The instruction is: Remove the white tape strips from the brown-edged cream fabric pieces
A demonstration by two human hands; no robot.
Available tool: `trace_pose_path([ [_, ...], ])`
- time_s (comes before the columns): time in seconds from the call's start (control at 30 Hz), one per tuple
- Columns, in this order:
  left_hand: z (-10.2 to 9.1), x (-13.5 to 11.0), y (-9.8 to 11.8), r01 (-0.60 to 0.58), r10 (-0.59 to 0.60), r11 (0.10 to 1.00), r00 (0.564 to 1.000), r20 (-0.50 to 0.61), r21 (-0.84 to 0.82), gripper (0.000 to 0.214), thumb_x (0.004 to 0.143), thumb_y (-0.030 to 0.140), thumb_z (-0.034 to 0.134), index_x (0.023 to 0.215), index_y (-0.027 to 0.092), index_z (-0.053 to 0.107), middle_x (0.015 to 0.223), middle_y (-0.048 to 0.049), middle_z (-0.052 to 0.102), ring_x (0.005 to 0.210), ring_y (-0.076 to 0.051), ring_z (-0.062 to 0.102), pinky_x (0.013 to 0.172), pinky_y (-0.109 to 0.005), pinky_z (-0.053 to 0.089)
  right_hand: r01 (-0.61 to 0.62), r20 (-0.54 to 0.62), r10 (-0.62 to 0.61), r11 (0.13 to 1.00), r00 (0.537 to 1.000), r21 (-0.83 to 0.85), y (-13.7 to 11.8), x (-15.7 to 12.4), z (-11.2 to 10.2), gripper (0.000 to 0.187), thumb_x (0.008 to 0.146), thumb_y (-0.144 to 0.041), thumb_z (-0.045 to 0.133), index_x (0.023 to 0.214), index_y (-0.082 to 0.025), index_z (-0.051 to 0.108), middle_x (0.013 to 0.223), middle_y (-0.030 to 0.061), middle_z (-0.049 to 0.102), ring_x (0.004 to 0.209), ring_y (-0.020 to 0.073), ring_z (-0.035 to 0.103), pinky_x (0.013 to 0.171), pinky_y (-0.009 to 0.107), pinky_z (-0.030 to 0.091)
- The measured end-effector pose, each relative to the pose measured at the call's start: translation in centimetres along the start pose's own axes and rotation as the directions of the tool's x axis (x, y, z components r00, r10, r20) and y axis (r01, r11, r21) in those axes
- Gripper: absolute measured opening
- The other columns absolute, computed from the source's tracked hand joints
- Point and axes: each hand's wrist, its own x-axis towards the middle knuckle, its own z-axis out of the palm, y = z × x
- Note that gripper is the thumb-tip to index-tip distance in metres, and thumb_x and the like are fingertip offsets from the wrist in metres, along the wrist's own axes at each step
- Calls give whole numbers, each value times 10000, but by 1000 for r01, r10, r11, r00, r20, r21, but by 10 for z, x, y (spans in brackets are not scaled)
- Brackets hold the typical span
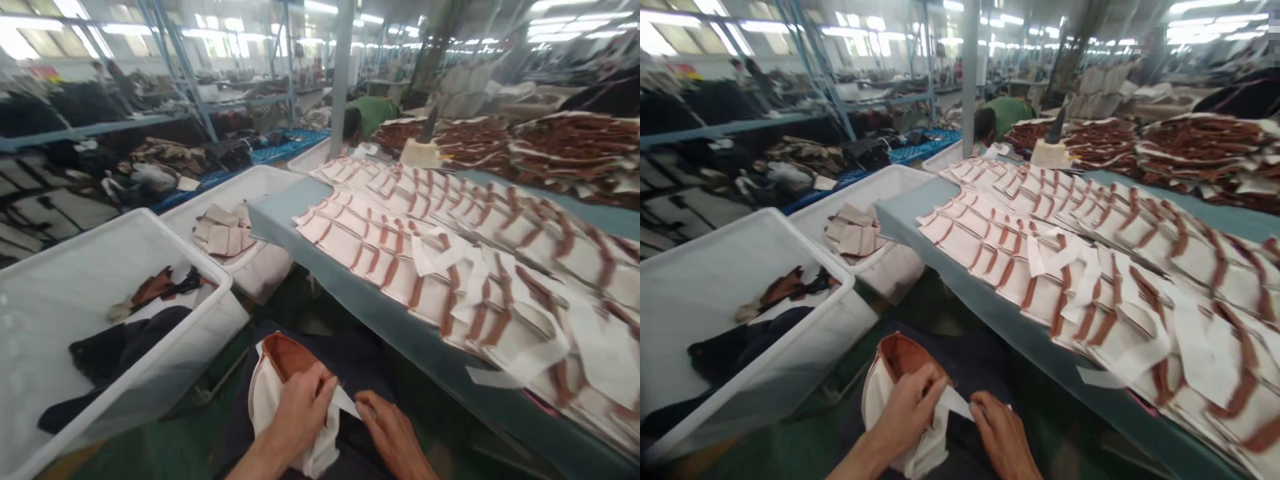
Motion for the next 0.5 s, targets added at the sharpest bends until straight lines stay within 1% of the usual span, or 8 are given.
trace_pose_path([
  [0.1, -7, 1, -6, 12, -18, 997, 997, -80, -71, 363, 994, 499, 479, 705, 280, 453, 621, 22, 521, 626, -218, 545, 647, -363, 310, -51, 105, 48, 998, 993, 26, -2, 1, -7, 418, 968, -630, 605, 764, -301, 762, 798, 64, 767, 776, 285, 726, 763, 376, 535],
  [0.2, -20, 6, -14, 13, -43, 986, 984, -175, -168, 404, 1010, 556, 465, 717, 279, 451, 641, 23, 526, 641, -212, 540, 649, -354, 340, -123, 225, 103, 989, 969, 77, -12, 3, -20, 526, 940, -722, 614, 699, -260, 688, 711, 53, 655, 693, 249, 612, 668, 351, 468],
  [0.27, -34, 9, -19, 8, -66, 970, 970, -235, -242, 444, 1001, 616, 477, 720, 273, 470, 661, 26, 525, 645, -202, 533, 645, -339, 375, -136, 289, 105, 986, 952, 91, -29, 9, -29, 581, 936, -763, 599, 687, -240, 639, 693, 31, 581, 674, 225, 544, 655, 342, 430],
  [0.33, -51, 12, -24, 3, -96, 949, 955, -281, -315, 495, 972, 685, 501, 709, 267, 492, 654, 36, 507, 619, -188, 508, 625, -324, 404, -110, 305, 77, 990, 949, 92, -56, 18, -38, 585, 938, -763, 607, 693, -232, 615, 710, 20, 553, 693, 213, 513, 675, 335, 423],
  [0.37, -60, 12, -26, 0, -113, 937, 946, -303, -349, 518, 955, 713, 517, 699, 263, 505, 642, 41, 499, 605, -181, 496, 618, -318, 413, -84, 310, 54, 993, 949, 85, -74, 25, -41, 576, 940, -753, 615, 697, -230, 610, 718, 18, 550, 703, 209, 508, 682, 330, 425],
  [0.4, -70, 11, -28, -2, -132, 926, 936, -327, -378, 535, 938, 732, 536, 688, 259, 522, 624, 46, 492, 593, -177, 486, 611, -313, 418, -53, 287, 29, 996, 957, 78, -93, 32, -42, 567, 950, -741, 613, 704, -230, 603, 721, 13, 546, 704, 203, 501, 677, 321, 422],
  [0.47, -92, 8, -32, -5, -177, 904, 907, -383, -428, 548, 906, 745, 584, 677, 248, 564, 593, 51, 491, 585, -175, 482, 600, -302, 419, 17, 280, -35, 998, 959, 66, -135, 48, -38, 535, 967, -705, 614, 722, -230, 597, 718, 4, 544, 690, 189, 496, 650, 300, 413],
  [0.5, -105, 7, -35, -6, -204, 892, 888, -413, -452, 546, 893, 746, 604, 679, 244, 582, 582, 53, 495, 581, -175, 485, 592, -297, 420, 63, 255, -80, 995, 964, 73, -156, 58, -32, 540, 971, -698, 607, 706, -229, 570, 690, -5, 532, 664, 178, 483, 630, 290, 402],
])
